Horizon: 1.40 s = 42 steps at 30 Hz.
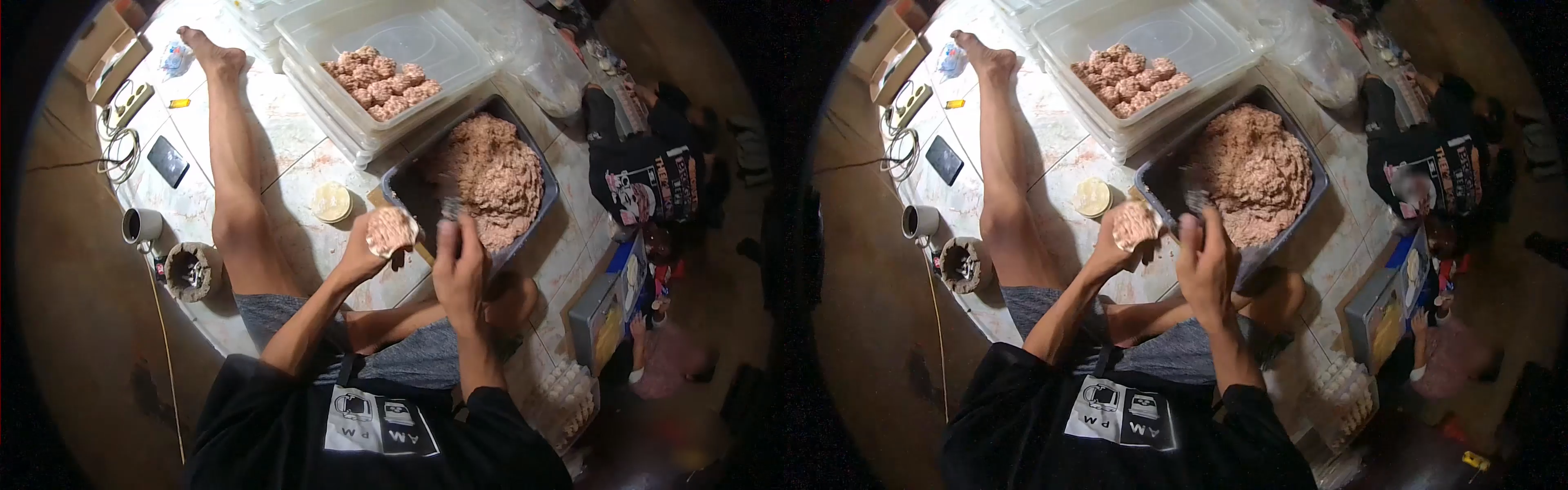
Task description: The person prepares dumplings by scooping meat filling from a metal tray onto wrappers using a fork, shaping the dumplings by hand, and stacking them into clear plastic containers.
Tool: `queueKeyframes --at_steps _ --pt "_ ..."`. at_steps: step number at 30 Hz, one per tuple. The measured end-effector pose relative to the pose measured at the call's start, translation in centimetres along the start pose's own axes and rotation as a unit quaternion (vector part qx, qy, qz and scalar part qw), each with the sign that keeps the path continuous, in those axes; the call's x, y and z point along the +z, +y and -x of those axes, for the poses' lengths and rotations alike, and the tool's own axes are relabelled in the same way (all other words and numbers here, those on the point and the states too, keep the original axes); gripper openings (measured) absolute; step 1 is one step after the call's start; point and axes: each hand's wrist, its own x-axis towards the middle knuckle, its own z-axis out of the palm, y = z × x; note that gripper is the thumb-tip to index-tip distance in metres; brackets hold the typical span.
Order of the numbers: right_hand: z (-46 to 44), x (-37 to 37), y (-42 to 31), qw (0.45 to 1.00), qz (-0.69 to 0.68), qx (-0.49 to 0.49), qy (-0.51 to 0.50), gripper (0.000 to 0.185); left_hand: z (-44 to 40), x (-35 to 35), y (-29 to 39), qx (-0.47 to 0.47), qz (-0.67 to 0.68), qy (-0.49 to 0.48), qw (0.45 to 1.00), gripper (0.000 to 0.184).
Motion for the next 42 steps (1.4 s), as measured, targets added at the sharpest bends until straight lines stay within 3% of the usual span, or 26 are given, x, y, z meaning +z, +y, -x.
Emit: queueKeyframes --at_steps 1,2,4,5,6,8,10,11,14,15,18,21,22,24,28,29,32,33,35,37,40,42 --pt "1.1 0.9 1.3 0.996 -0.032 -0.024 0.075 0.020 -0.4 -0.5 -0.3 0.102 -0.074 0.051 0.991 0.026" --pt "2.7 1.7 4.0 0.995 -0.008 -0.037 0.089 0.016 -0.7 -1.0 -0.6 0.200 -0.148 0.099 0.964 0.030" --pt "5.4 3.2 4.7 0.996 -0.060 -0.028 0.052 0.017 -0.2 -1.3 0.1 0.215 -0.227 0.099 0.945 0.030" --pt "7.3 4.3 7.3 0.989 -0.138 0.060 -0.008 0.015 0.0 -1.3 0.3 0.223 -0.245 0.086 0.940 0.030" --pt "7.4 4.2 5.5 0.955 -0.274 0.109 -0.014 0.014 0.1 -1.2 0.4 0.231 -0.262 0.074 0.934 0.030" --pt "7.2 4.3 4.3 0.930 -0.342 0.126 -0.048 0.016 0.5 -0.5 1.1 0.207 -0.243 0.063 0.946 0.034" --pt "7.1 3.8 5.8 0.955 -0.264 0.082 -0.104 0.012 0.9 0.2 1.9 0.156 -0.184 0.030 0.970 0.037" --pt "6.8 3.5 6.4 0.964 -0.225 0.057 -0.130 0.011 0.8 0.1 1.6 0.142 -0.216 0.023 0.966 0.037" --pt "4.8 2.3 4.6 0.987 -0.007 -0.150 -0.064 0.013 1.4 0.0 2.6 0.137 -0.250 0.000 0.958 0.036" --pt "4.2 2.0 4.5 0.980 -0.014 -0.182 -0.078 0.015 1.5 -0.4 2.5 0.145 -0.263 -0.019 0.954 0.035" --pt "3.4 0.4 3.0 0.975 0.073 -0.192 -0.085 0.017 1.2 -0.7 1.7 0.165 -0.245 0.001 0.955 0.036" --pt "2.6 -1.8 2.4 0.983 0.099 -0.142 -0.064 0.012 0.8 -0.7 2.6 0.068 -0.104 0.079 0.989 0.042" --pt "2.7 -2.0 2.5 0.986 0.094 -0.121 -0.061 0.009 0.7 -0.8 2.5 0.104 -0.128 0.060 0.985 0.043" --pt "4.2 -0.3 2.5 0.977 0.020 -0.195 -0.082 0.006 0.8 -0.5 2.2 0.171 -0.174 0.023 0.969 0.046" --pt "3.7 -1.0 1.6 0.974 0.101 -0.188 -0.071 0.008 0.9 -0.3 1.2 0.189 -0.158 0.094 0.965 0.053" --pt "3.5 -1.3 1.2 0.975 0.115 -0.183 -0.061 0.010 0.9 -0.4 1.4 0.120 -0.083 0.094 0.985 0.059" --pt "4.1 -1.4 1.5 0.971 0.092 -0.195 -0.102 0.015 0.7 0.2 3.3 0.212 -0.170 0.041 0.962 0.058" --pt "3.9 -1.6 1.5 0.973 0.095 -0.188 -0.089 0.015 0.7 0.1 2.6 0.144 -0.065 0.005 0.987 0.053" --pt "3.3 -1.9 1.4 0.977 0.098 -0.177 -0.065 0.016 0.7 -0.7 1.7 0.128 0.059 0.022 0.990 0.053" --pt "3.7 -1.9 2.1 0.986 0.032 -0.127 -0.100 0.014 0.7 -0.9 2.5 0.114 0.075 0.030 0.990 0.050" --pt "4.2 -1.2 2.6 0.989 -0.028 -0.109 -0.097 0.006 1.0 -0.7 2.9 0.074 0.033 0.015 0.997 0.042" --pt "4.9 -0.3 2.0 0.983 -0.032 -0.154 -0.092 0.003 1.1 -0.1 1.8 0.243 -0.246 -0.018 0.938 0.036"
